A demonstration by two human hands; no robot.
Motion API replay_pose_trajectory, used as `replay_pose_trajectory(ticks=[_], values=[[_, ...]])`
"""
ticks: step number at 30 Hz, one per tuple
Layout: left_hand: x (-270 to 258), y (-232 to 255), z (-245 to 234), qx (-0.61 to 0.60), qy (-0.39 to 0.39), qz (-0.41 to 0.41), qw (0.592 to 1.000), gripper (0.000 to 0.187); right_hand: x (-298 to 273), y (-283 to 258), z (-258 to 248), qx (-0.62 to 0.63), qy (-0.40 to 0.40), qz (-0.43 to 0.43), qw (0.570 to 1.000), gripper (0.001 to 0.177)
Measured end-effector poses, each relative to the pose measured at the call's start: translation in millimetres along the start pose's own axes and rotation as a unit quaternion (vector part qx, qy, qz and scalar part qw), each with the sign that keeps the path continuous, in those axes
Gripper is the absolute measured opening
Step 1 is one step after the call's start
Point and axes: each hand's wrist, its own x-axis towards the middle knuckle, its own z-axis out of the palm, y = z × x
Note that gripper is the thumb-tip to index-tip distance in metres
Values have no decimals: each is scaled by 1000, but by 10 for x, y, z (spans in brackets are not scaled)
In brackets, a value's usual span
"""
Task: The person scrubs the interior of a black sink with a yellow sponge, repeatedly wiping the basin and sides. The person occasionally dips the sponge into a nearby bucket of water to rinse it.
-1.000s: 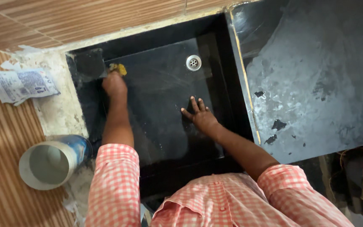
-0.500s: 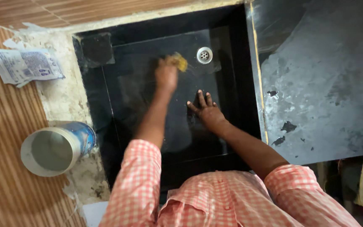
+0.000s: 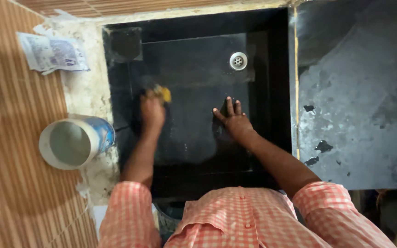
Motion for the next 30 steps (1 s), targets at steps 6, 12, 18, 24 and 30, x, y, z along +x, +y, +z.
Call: replay_pose_trajectory(ticks=[6, 12, 18, 24, 30], values=[[-986, 783, -23, -117, -136, 143, 973, 23, 59, -18, 63, -1, -3, 7, 1000, 86], [-62, -99, -195, -155, -47, -185, 969, 21, 47, -3, 76, -1, 4, -5, 1000, 82], [-160, -27, -269, -30, 18, -125, 992, 15, 66, 19, 106, -30, 6, -14, 999, 87], [-1098, 440, -282, -59, -238, -20, 969, 22, 59, 28, 105, -6, 7, -19, 1000, 85], [-771, -212, -200, 129, -243, -80, 958, 22, 96, 57, 157, -9, 13, -20, 1000, 87]])
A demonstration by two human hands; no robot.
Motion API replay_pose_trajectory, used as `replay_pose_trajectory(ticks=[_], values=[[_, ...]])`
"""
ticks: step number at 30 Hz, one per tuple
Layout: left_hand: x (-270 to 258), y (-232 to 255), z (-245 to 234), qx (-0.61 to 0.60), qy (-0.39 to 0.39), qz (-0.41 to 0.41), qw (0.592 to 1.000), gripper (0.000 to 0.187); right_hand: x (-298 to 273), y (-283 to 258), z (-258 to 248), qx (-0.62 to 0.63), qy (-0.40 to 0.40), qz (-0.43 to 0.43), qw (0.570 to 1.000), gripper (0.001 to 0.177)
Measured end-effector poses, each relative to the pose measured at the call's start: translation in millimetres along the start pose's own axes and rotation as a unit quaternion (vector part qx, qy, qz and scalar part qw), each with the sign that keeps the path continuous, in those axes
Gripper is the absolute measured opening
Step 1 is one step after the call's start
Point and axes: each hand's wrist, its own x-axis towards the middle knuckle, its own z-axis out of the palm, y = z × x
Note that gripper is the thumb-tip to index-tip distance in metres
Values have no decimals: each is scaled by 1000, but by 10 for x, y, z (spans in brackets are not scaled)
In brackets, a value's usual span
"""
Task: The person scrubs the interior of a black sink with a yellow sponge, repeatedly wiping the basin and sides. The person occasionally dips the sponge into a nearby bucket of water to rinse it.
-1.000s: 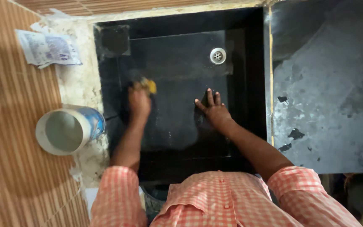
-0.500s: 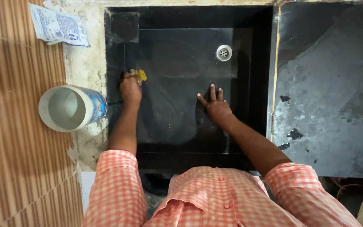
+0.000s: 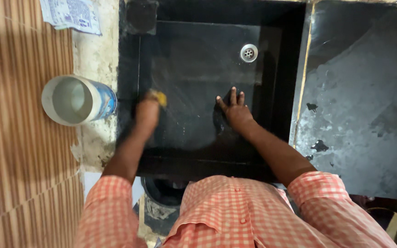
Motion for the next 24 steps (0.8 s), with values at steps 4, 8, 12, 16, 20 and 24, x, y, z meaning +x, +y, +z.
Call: replay_pose_trajectory(ticks=[4, 8, 12, 16, 20, 24], values=[[130, -126, -124, -93, 161, -15, 982, 19, -5, -33, -19, 11, -8, -1, 1000, 81], [-116, 371, 155, -278, 132, -38, 951, 22, -27, -56, -95, 11, -22, 11, 1000, 85], [-771, 878, 471, -152, -27, 256, 954, 16, -106, -97, -215, -3, -49, 8, 999, 100], [-422, 542, 374, -84, 7, 179, 980, 19, -134, -91, -239, 12, -59, 11, 998, 112], [-129, 149, 29, -76, 77, 55, 993, 19, -110, -81, -230, -25, -32, 4, 999, 110], [-277, 345, -3, -116, 67, 64, 989, 22, -195, -134, -343, -1, -69, 21, 997, 109]])
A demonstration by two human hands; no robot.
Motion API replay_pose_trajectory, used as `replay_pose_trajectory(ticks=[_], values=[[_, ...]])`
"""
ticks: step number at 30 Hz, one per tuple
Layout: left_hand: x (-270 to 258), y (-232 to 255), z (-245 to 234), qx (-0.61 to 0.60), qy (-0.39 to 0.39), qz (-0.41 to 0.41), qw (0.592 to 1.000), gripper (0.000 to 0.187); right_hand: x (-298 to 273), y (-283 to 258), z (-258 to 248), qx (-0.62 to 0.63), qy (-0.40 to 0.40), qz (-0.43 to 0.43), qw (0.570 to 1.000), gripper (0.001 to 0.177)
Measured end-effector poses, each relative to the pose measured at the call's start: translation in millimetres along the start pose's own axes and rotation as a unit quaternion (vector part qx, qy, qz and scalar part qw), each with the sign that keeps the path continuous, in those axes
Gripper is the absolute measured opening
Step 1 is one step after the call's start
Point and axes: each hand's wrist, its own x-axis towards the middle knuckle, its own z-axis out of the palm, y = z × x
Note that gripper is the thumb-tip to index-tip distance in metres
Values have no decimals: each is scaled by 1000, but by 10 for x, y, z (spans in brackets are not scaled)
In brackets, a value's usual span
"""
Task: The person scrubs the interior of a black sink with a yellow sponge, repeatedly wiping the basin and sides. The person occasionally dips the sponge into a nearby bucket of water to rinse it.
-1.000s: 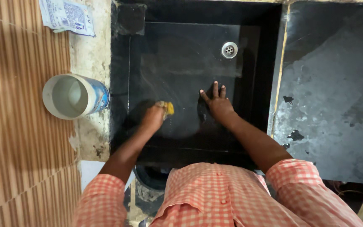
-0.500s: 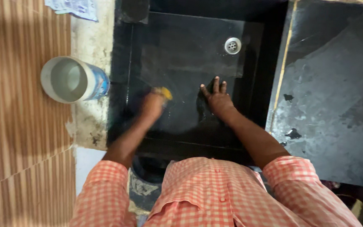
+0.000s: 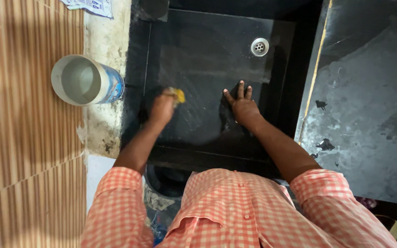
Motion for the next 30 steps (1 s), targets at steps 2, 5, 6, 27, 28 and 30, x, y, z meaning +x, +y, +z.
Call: replay_pose_trajectory(ticks=[2, 5, 6, 27, 28, 30], values=[[-185, 231, 87, -42, -57, 68, 995, 21, 11, -5, 11, 6, 10, -5, 1000, 106], [-462, 817, 151, -94, -146, 194, 965, 17, 61, 30, 80, 14, 39, -22, 999, 101], [-530, 990, 126, -76, -130, 248, 957, 15, 82, 42, 100, 18, 38, -20, 999, 100], [-136, 337, -178, -141, -108, 204, 963, 14, 52, 18, -13, 11, 1, -4, 1000, 110], [-200, 585, -133, -175, -160, 183, 954, 16, 48, 25, 11, 7, 4, -7, 1000, 109], [-239, 1062, -71, -153, -161, 274, 936, 19, 73, 23, 64, 12, 17, -6, 1000, 104]])
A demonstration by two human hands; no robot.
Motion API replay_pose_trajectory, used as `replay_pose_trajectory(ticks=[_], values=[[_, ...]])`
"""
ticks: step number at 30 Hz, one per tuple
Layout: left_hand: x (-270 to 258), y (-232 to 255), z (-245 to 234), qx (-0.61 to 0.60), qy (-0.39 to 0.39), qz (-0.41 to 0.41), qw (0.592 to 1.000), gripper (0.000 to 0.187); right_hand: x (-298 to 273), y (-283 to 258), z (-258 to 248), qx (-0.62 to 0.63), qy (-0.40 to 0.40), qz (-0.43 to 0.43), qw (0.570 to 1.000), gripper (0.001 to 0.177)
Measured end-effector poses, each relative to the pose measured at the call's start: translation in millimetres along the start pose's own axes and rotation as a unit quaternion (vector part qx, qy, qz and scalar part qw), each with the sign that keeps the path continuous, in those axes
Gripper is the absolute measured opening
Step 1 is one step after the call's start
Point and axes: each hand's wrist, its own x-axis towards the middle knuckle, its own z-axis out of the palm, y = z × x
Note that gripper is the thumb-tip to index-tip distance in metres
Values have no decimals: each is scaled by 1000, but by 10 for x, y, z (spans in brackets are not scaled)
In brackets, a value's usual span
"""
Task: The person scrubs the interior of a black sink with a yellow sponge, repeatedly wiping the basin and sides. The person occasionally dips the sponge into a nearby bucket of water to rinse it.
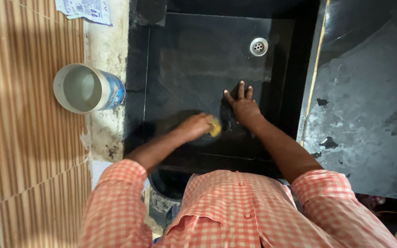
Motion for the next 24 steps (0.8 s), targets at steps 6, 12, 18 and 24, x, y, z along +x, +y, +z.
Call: replay_pose_trajectory(ticks=[6, 12, 18, 24], values=[[751, -310, -145, 105, 77, -61, 990, 21, 111, 55, 136, -1, 43, -8, 999, 98], [805, -1297, -485, 153, 148, -235, 948, 19, -25, 3, 11, -13, 22, -5, 1000, 113], [-221, -1381, -925, 161, 82, -287, 941, 15, 72, 41, 129, -12, 39, -7, 999, 108], [-806, -1239, -654, 120, 42, -257, 958, 23, 55, 25, 63, -9, 11, -7, 1000, 108]])
